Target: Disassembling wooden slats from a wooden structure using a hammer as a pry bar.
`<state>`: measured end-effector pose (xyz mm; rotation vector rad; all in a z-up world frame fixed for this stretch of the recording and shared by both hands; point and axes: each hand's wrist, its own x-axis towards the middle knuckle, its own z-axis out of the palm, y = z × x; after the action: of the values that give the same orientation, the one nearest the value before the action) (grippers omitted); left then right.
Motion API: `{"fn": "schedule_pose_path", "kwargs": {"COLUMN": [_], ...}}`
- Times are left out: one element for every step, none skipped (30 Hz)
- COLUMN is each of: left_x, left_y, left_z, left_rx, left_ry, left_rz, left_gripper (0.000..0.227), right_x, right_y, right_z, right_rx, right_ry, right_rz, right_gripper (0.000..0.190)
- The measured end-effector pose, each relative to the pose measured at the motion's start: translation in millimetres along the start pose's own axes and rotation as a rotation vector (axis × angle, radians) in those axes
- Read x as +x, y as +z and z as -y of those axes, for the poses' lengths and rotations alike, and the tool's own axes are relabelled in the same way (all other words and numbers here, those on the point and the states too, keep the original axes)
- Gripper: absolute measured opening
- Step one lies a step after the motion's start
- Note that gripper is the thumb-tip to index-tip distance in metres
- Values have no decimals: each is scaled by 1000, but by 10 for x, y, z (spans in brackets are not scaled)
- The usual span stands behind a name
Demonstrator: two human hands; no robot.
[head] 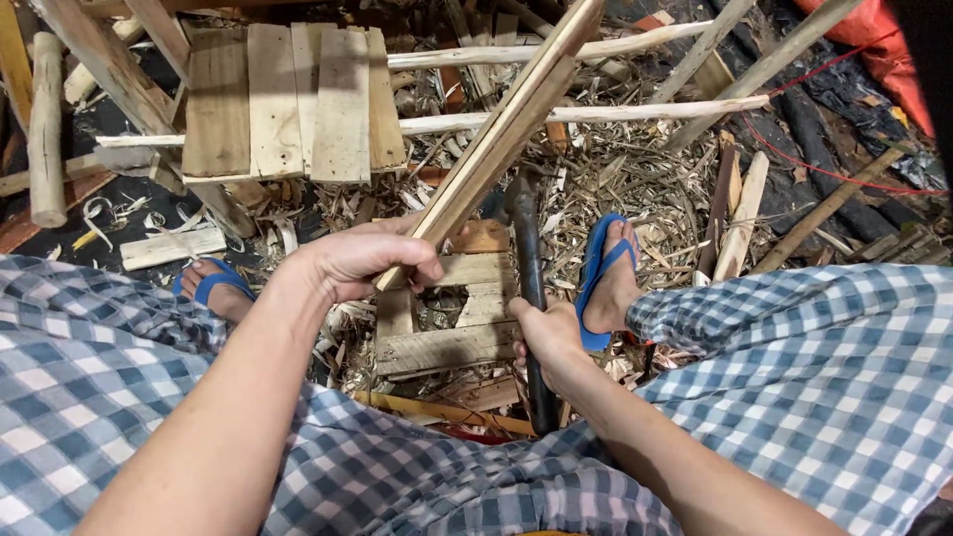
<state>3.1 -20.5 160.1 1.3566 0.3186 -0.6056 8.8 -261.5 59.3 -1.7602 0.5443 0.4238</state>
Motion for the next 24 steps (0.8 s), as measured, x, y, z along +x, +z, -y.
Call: {"fn": "schedule_pose_path", "kwargs": {"left_x": [-13, -25, -37, -55, -73, -94, -114, -132, -150, -156, -162, -169, -134, -97, -61, -56, -51, -46, -75, -103, -130, -126, -122, -121], "left_y": [-4, -8, -12, 13, 38, 62, 88, 114, 141, 132, 123, 113, 84, 55, 26, 25, 24, 23, 41, 60, 80, 84, 88, 88], "left_z": [-4, -10, -17, -44, -71, -94, -101, -113, -125, -148, -171, -190, -147, -106, -66, -59, -53, -48, -79, -109, -139, -147, -154, -158], "left_rx": [0, -15, -29, -29, -61, -94, -95, -139, -183, -182, -203, -225, -226, -233, -240, -240, -236, -230, -230, -199, -169, -168, -111, -55], "left_ry": [0, -1, -1, -1, 11, 23, 22, 32, 42, 42, 54, 67, 66, 59, 52, 52, 41, 31, 32, 43, 54, 53, 71, 90], "left_rz": [0, -4, -8, -8, -2, 3, 2, -2, -6, -6, 49, 103, 102, 96, 90, 90, 82, 73, 74, 88, 102, 103, 96, 88], "left_gripper": [117, 117, 116, 116, 116, 115, 115, 99, 84, 84, 81, 79, 79, 92, 106, 106, 111, 117, 117, 117, 116, 116, 118, 119], "right_x": [4, 8, 13, 4, -4, -15, 3, 22, 42, 45, 47, 50, 51, 54, 56, 64, 72, 80, 104, 127, 151, 88, 24, -38], "right_y": [7, 16, 23, 31, 38, 47, 53, 59, 65, 66, 67, 68, 67, 65, 63, 74, 84, 95, 94, 92, 90, 91, 93, 98], "right_z": [-24, -47, -70, -73, -77, -84, -117, -147, -176, -186, -197, -208, -229, -248, -267, -265, -263, -260, -278, -298, -318, -255, -192, -127], "right_rx": [0, -18, -35, -35, -52, -70, -71, -72, -73, -73, -114, -157, -158, -158, -158, -158, -178, -199, -198, -195, -192, -191, -186, -183], "right_ry": [0, 1, 2, 2, 9, 17, 17, 19, 21, 21, 27, 33, 34, 31, 28, 28, 29, 30, 29, 30, 31, 32, 30, 28], "right_rz": [0, 12, 25, 24, 31, 39, 39, 43, 47, 47, 48, 50, 51, 70, 88, 88, 87, 86, 85, 86, 88, 87, 95, 104], "right_gripper": [19, 17, 16, 16, 15, 15, 15, 15, 16, 16, 18, 22, 22, 20, 19, 19, 18, 18, 18, 18, 18, 18, 18, 17]}}
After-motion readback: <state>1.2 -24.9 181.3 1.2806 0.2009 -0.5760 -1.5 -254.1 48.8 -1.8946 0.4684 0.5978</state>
